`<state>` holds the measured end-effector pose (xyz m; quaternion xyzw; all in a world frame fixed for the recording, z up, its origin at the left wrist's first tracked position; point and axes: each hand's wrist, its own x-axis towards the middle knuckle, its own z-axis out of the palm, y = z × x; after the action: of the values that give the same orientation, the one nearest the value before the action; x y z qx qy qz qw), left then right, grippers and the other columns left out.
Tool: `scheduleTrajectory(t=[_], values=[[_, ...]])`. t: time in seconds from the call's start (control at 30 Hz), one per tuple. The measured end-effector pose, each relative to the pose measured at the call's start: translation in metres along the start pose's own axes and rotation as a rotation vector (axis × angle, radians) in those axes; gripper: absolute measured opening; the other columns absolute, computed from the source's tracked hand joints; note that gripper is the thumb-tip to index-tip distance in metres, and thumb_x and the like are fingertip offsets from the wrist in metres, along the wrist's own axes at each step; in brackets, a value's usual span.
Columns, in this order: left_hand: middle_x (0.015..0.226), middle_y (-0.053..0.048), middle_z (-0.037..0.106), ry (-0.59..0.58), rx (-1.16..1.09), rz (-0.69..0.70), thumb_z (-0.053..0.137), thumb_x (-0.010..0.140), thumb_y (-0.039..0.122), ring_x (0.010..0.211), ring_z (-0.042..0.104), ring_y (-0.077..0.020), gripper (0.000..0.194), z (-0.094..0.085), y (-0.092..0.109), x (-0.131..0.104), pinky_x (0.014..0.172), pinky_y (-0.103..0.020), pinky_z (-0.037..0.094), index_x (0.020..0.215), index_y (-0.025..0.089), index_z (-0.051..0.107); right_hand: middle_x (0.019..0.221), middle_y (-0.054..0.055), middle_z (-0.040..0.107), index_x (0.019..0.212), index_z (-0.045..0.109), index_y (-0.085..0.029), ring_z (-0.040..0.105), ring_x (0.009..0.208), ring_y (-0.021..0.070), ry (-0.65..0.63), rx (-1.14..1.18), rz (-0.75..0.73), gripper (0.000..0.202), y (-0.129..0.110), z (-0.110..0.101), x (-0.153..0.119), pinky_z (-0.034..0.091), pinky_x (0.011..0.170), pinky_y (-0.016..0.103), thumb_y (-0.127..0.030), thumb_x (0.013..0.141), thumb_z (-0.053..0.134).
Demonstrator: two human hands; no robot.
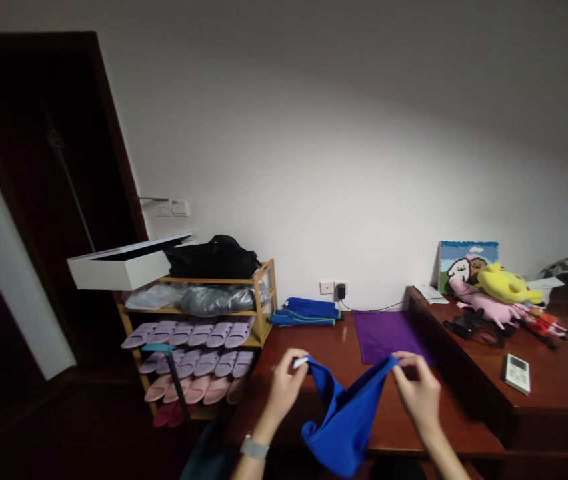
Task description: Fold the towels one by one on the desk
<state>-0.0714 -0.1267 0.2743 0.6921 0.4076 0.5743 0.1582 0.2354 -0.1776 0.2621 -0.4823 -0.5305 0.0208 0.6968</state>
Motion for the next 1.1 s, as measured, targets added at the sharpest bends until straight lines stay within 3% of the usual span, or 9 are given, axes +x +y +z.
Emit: scheduleTrajectory(t=[0.07, 0.27, 0.4, 0.5, 0.63, 0.73, 0.8, 0.97, 1.1], values=[[0.080, -0.001, 0.072, 0.058, 0.084, -0.076, 0.060, 0.085, 0.043, 0.075, 0.069, -0.0205, 0.019, -0.037, -0.014, 0.014, 0.071, -0.030, 0.056, 0.087, 0.025, 0.064, 0.090, 0.008, 0.076, 0.078, 0.062, -0.024, 0.070, 0.077, 0.0209, 0.046, -0.046, 0.100, 0.032, 0.013, -0.040, 0.025, 0.055, 0.065, 0.029, -0.055, 0.082, 0.069], [0.086, -0.005, 0.077, 0.101, 0.252, -0.168, 0.065, 0.072, 0.073, 0.087, 0.072, -0.0278, 0.049, -0.137, -0.035, 0.034, 0.083, -0.039, 0.059, 0.082, 0.025, 0.069, 0.080, 0.008, 0.075, 0.082, 0.067, -0.026, 0.069, 0.069, 0.0252, 0.160, -0.323, 0.280, 0.049, 0.035, -0.159, 0.070, 0.053, 0.062, 0.035, -0.071, 0.064, 0.071], [0.085, -0.004, 0.078, -0.058, 0.262, -0.252, 0.073, 0.065, 0.075, 0.081, 0.072, -0.0290, 0.052, -0.175, -0.037, 0.034, 0.076, -0.039, 0.061, 0.081, 0.025, 0.073, 0.089, 0.011, 0.076, 0.088, 0.072, -0.032, 0.070, 0.077, 0.0299, 0.128, -0.447, 0.231, 0.053, 0.046, -0.213, 0.079, 0.053, 0.071, 0.044, -0.077, 0.061, 0.065], [0.074, -0.003, 0.076, -0.138, 0.240, -0.338, 0.075, 0.064, 0.073, 0.069, 0.071, -0.0273, 0.055, -0.185, -0.045, 0.036, 0.062, -0.037, 0.060, 0.084, 0.022, 0.076, 0.098, 0.013, 0.077, 0.086, 0.077, -0.034, 0.069, 0.075, 0.0290, 0.054, -0.542, 0.170, 0.051, 0.067, -0.233, 0.083, 0.050, 0.069, 0.044, -0.076, 0.061, 0.064], [0.083, -0.005, 0.080, -0.182, 0.227, -0.347, 0.073, 0.066, 0.072, 0.080, 0.074, -0.0296, 0.054, -0.172, -0.063, 0.051, 0.072, -0.039, 0.062, 0.084, 0.022, 0.079, 0.089, 0.010, 0.079, 0.077, 0.079, -0.028, 0.070, 0.070, 0.0277, -0.070, -0.539, 0.226, 0.047, 0.105, -0.220, 0.093, 0.049, 0.064, 0.039, -0.068, 0.057, 0.065], [0.091, -0.007, 0.082, -0.240, 0.213, -0.314, 0.070, 0.069, 0.072, 0.091, 0.075, -0.0316, 0.052, -0.150, -0.078, 0.072, 0.084, -0.042, 0.060, 0.082, 0.023, 0.080, 0.082, 0.008, 0.079, 0.071, 0.077, -0.026, 0.071, 0.071, 0.0280, -0.151, -0.526, 0.281, 0.043, 0.126, -0.186, 0.110, 0.050, 0.066, 0.038, -0.064, 0.056, 0.061], [0.091, -0.008, 0.082, -0.188, 0.233, -0.299, 0.068, 0.068, 0.073, 0.092, 0.075, -0.0319, 0.054, -0.136, -0.088, 0.089, 0.086, -0.041, 0.059, 0.082, 0.022, 0.080, 0.079, 0.009, 0.079, 0.069, 0.077, -0.025, 0.071, 0.071, 0.0290, -0.192, -0.510, 0.337, 0.042, 0.134, -0.161, 0.124, 0.050, 0.067, 0.038, -0.061, 0.056, 0.059], [0.067, -0.005, 0.077, -0.006, 0.286, -0.318, 0.057, 0.077, 0.077, 0.065, 0.073, -0.0269, 0.069, -0.119, -0.105, 0.126, 0.062, -0.035, 0.058, 0.101, 0.016, 0.076, 0.088, 0.012, 0.080, 0.080, 0.080, -0.022, 0.072, 0.081, 0.0298, -0.134, -0.438, 0.344, 0.047, 0.143, -0.120, 0.154, 0.051, 0.074, 0.038, -0.059, 0.061, 0.058], [0.070, -0.004, 0.077, 0.101, 0.237, -0.331, 0.050, 0.085, 0.076, 0.057, 0.071, -0.0230, 0.074, -0.124, -0.113, 0.120, 0.057, -0.032, 0.057, 0.119, 0.013, 0.067, 0.097, 0.010, 0.079, 0.090, 0.079, -0.020, 0.071, 0.089, 0.0270, -0.048, -0.362, 0.274, 0.046, 0.147, -0.120, 0.152, 0.052, 0.083, 0.036, -0.058, 0.070, 0.060]])
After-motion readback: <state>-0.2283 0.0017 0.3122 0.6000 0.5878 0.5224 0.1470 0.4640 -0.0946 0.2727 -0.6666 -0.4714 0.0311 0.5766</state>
